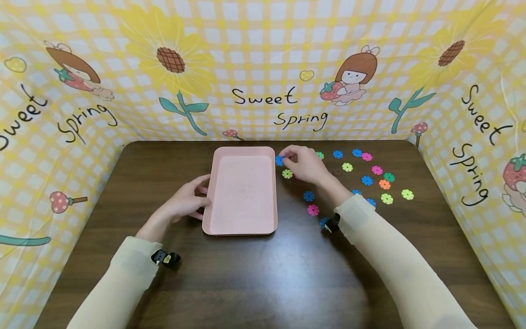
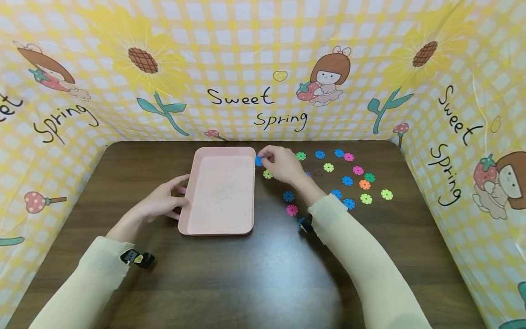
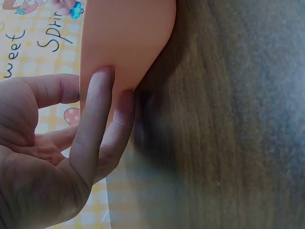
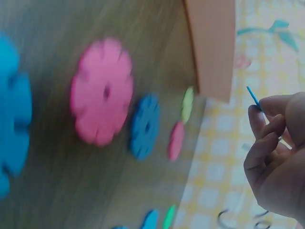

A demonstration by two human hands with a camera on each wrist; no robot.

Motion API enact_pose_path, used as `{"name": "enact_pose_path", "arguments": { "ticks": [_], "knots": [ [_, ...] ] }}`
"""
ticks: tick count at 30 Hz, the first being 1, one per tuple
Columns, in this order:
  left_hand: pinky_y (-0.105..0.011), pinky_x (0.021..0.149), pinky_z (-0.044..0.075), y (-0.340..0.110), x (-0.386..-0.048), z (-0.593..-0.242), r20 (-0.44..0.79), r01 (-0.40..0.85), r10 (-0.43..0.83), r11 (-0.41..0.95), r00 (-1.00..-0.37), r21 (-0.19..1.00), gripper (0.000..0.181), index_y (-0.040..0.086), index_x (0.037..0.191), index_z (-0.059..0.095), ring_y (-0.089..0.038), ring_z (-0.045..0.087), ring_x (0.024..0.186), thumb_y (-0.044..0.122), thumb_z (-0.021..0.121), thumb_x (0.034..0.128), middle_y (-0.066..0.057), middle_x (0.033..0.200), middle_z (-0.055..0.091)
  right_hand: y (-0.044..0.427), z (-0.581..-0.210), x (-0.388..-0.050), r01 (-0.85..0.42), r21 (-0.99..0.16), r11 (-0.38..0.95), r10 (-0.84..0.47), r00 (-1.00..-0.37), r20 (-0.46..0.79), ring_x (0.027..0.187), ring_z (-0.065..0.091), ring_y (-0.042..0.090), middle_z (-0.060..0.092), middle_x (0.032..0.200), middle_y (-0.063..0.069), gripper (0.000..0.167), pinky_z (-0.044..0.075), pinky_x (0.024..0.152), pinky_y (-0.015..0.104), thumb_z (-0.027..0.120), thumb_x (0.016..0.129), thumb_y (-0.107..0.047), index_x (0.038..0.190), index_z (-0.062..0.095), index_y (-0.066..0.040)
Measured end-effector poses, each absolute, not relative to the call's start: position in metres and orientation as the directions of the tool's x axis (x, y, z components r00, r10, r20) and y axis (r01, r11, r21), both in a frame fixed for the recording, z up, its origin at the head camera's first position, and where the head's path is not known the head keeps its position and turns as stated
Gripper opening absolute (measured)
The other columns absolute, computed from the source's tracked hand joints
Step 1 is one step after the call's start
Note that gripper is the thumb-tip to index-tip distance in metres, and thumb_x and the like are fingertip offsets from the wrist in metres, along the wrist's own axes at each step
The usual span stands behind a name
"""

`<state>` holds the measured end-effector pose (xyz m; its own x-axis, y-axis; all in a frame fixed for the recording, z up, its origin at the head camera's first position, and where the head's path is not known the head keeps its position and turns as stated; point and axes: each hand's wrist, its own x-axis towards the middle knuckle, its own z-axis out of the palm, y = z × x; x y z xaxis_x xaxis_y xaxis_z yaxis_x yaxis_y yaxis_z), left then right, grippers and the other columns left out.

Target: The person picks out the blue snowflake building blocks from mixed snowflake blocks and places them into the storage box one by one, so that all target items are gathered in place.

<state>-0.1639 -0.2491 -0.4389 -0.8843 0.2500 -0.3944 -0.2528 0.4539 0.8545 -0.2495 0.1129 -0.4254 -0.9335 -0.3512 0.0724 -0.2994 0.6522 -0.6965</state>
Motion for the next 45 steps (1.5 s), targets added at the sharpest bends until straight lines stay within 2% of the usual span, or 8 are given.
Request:
{"name": "enact_pose_path", "arguments": {
  "ticks": [5,8,13,16,21,29,39,45],
  "knots": [
    [-0.048,0.066,0.063,-0.25,-0.165,-0.439,-0.397,-0.256,0.252,0.451,-0.883,0.855,0.087,0.014,0.167,0.019,-0.035,0.067,0.099,0.0,0.062,0.0933,-0.029,0.138,0.042,0.089,-0.422,-0.231,-0.387,-0.695,0.606,-0.45,-0.887,0.101,0.068,0.052,0.019,0.071,0.103,-0.002,0.014,0.043,0.06,0.032,0.066,0.103,-0.02,0.111,0.075,-0.015],
    [-0.047,0.067,0.064,-0.25,-0.165,-0.439,-0.399,-0.257,0.253,0.453,-0.881,0.854,0.087,0.015,0.167,0.019,-0.035,0.067,0.1,0.001,0.062,0.0936,-0.029,0.138,0.042,0.074,-0.422,-0.22,-0.428,-0.699,0.573,-0.516,-0.851,0.097,0.073,0.056,0.016,0.071,0.101,-0.004,0.013,0.047,0.064,0.03,0.066,0.102,-0.018,0.109,0.076,-0.015],
    [-0.047,0.067,0.064,-0.25,-0.165,-0.439,-0.405,-0.261,0.254,0.456,-0.878,0.851,0.086,0.015,0.167,0.019,-0.035,0.067,0.101,0.001,0.063,0.0938,-0.028,0.138,0.042,0.052,-0.43,-0.206,-0.473,-0.713,0.518,-0.608,-0.789,0.082,0.089,0.062,0.009,0.071,0.097,-0.01,0.011,0.052,0.079,0.027,0.068,0.1,-0.018,0.107,0.077,-0.016],
    [-0.047,0.067,0.064,-0.249,-0.165,-0.438,-0.407,-0.264,0.253,0.455,-0.878,0.851,0.086,0.015,0.167,0.019,-0.036,0.067,0.102,0.001,0.063,0.0938,-0.029,0.139,0.042,0.041,-0.435,-0.198,-0.471,-0.721,0.508,-0.634,-0.772,0.058,0.09,0.062,0.009,0.072,0.095,-0.011,0.01,0.052,0.082,0.026,0.069,0.099,-0.017,0.106,0.077,-0.016],
    [-0.047,0.068,0.064,-0.248,-0.165,-0.437,-0.409,-0.263,0.248,0.463,-0.878,0.846,0.086,0.014,0.167,0.019,-0.037,0.066,0.102,0.001,0.063,0.0943,-0.029,0.139,0.041,0.023,-0.44,-0.186,-0.472,-0.718,0.511,-0.665,-0.747,0.017,0.088,0.061,0.009,0.072,0.091,-0.012,0.008,0.051,0.082,0.025,0.072,0.097,-0.018,0.103,0.077,-0.015],
    [-0.047,0.067,0.064,-0.248,-0.164,-0.437,-0.406,-0.26,0.249,0.463,-0.879,0.848,0.086,0.013,0.167,0.019,-0.037,0.068,0.099,0.0,0.063,0.0939,-0.03,0.139,0.041,0.009,-0.448,-0.175,-0.528,-0.672,0.519,-0.725,-0.689,-0.019,0.08,0.059,0.006,0.068,0.084,-0.013,0.007,0.048,0.073,0.023,0.072,0.097,-0.019,0.101,0.078,-0.017],
    [-0.047,0.068,0.064,-0.248,-0.164,-0.438,-0.403,-0.254,0.256,0.465,-0.879,0.848,0.086,0.014,0.167,0.019,-0.036,0.068,0.095,0.001,0.063,0.0943,-0.03,0.139,0.041,0.012,-0.453,-0.173,-0.565,-0.594,0.574,-0.716,-0.698,-0.028,0.078,0.057,0.005,0.065,0.082,-0.016,0.009,0.047,0.073,0.023,0.071,0.098,-0.028,0.102,0.075,-0.021],
    [-0.047,0.068,0.064,-0.249,-0.164,-0.437,-0.405,-0.257,0.252,0.465,-0.879,0.847,0.086,0.015,0.167,0.019,-0.036,0.068,0.096,0.002,0.063,0.0942,-0.029,0.139,0.042,0.021,-0.443,-0.174,-0.551,-0.584,0.596,-0.699,-0.714,-0.04,0.077,0.059,0.007,0.069,0.087,-0.013,0.011,0.05,0.07,0.024,0.069,0.098,-0.023,0.106,0.076,-0.021]
  ]
}}
